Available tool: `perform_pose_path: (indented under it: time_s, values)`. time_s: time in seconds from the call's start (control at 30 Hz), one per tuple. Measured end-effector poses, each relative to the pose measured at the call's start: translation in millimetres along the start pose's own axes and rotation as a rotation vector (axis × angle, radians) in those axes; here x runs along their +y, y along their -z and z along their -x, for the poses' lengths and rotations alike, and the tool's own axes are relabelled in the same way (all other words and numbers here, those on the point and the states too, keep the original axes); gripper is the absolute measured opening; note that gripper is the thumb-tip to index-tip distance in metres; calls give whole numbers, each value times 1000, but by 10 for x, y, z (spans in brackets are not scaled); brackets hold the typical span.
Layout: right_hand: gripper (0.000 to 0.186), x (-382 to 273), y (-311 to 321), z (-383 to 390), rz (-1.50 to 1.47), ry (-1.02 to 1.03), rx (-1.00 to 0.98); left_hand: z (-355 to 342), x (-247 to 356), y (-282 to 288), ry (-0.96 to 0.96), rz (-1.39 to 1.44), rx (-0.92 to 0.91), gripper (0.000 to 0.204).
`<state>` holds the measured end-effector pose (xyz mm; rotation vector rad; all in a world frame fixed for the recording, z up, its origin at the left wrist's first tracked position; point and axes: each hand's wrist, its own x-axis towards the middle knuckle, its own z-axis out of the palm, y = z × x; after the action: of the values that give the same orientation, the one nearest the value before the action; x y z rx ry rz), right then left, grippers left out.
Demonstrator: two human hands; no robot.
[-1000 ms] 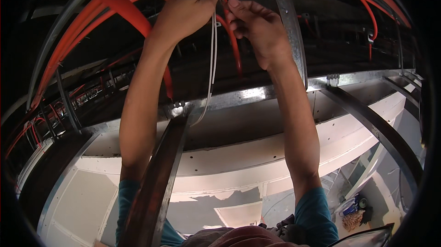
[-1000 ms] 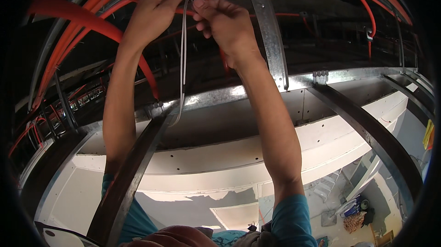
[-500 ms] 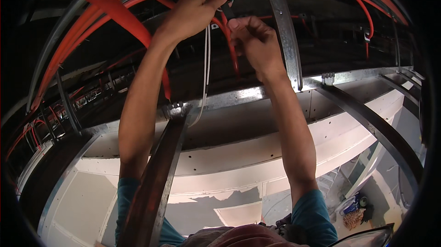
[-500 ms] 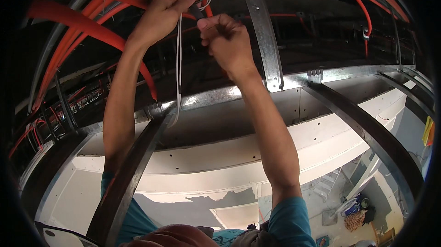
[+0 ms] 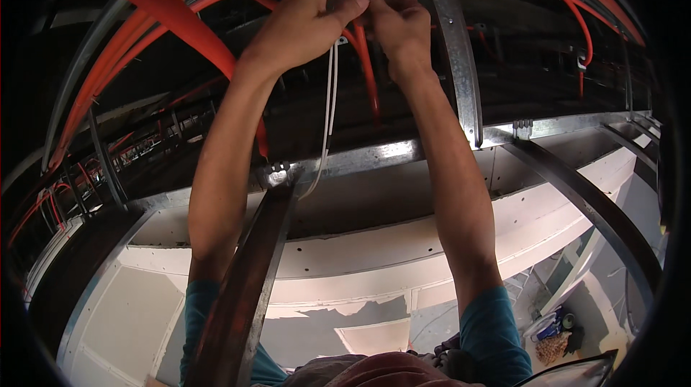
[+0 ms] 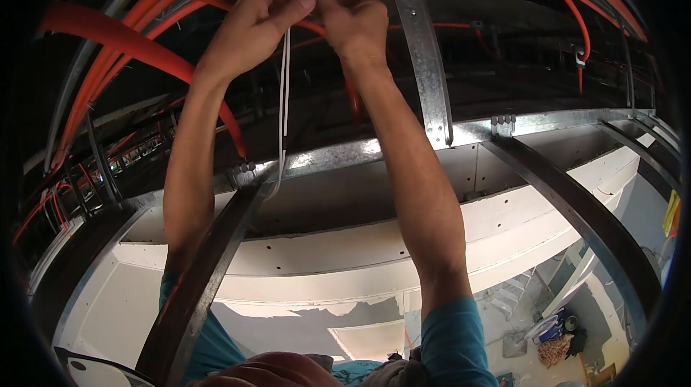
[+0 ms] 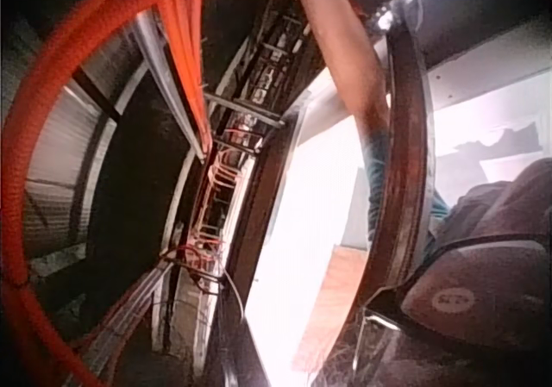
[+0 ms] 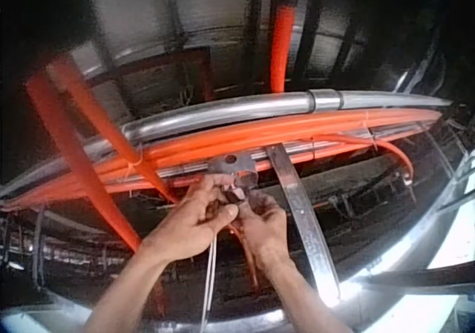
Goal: The person connects wires in a ceiling-mounted junction box. They pull wires through the box and manipulate electrical components with their hands and a small tool.
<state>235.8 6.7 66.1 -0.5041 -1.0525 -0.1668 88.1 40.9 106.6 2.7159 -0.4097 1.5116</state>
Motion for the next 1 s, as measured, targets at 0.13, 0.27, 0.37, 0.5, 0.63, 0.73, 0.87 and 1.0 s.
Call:
perform_pose_path:
  time_s: [0.13,0.27,0.37,0.5,0.63,0.73,0.87,1.0]
  values:
    - [40,34,67,-32,89,-28,57,-26,-180,-29,-94,-160,67,42]
    - [39,-124,164,121,-42,-69,-22,-16,-194,-111,-136,-119,147,32]
    - [33,-270,320,212,-166,-148,-166,-11,-161,-143,-187,-234,210,26]
    - [38,-605,348,291,-232,-330,-225,61,-138,-155,-236,-324,346,17]
    - [43,-710,322,302,-105,-355,-245,21,-135,-118,-438,-414,322,15]
    - [35,-642,295,279,-70,-300,-276,29,-163,-61,-470,-408,299,19]
    - [25,-489,369,232,-223,-281,-321,11,-69,-12,-462,-434,229,22]
    - [22,-467,364,281,-228,-330,-315,-3,-31,106,-269,-459,45,24]
